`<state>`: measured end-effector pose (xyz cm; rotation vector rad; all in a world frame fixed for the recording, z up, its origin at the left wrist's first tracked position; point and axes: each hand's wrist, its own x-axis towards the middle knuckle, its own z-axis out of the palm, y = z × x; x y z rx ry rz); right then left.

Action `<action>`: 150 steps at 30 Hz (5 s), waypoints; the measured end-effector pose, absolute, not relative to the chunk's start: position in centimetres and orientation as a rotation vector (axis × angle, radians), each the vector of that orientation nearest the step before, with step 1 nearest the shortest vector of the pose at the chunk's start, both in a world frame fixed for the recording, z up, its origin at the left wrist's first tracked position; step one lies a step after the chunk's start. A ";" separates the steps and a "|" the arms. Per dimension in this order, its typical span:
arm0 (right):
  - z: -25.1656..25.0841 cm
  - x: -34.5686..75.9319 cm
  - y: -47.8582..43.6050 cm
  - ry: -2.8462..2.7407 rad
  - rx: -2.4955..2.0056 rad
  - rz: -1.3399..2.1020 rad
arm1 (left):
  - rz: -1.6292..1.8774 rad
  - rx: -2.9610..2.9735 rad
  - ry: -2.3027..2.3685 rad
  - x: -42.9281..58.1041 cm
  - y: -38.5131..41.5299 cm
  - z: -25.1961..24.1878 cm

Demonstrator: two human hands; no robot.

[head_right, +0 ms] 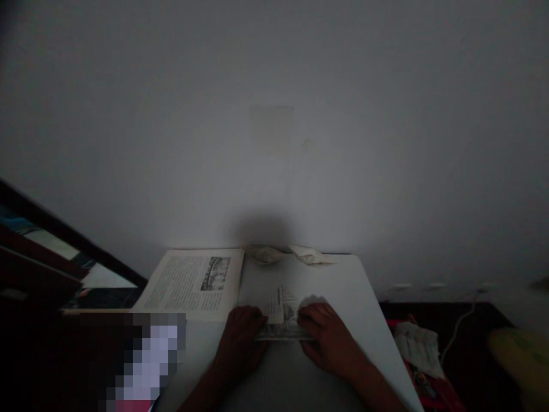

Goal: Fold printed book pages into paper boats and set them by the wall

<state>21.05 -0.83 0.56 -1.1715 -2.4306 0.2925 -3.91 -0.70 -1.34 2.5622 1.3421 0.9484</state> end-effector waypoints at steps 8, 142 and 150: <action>0.5 21.0 -0.6 -2.410 -1.201 0.265 | 1.025 2.554 1.378 -3.9 -0.4 -1.5; -1.1 16.3 -4.1 -2.397 -1.459 -0.018 | 0.503 2.753 1.439 0.5 -4.0 -0.8; -1.1 16.7 -3.7 -2.374 -1.531 -0.144 | 0.606 2.718 1.554 0.6 -3.9 -2.3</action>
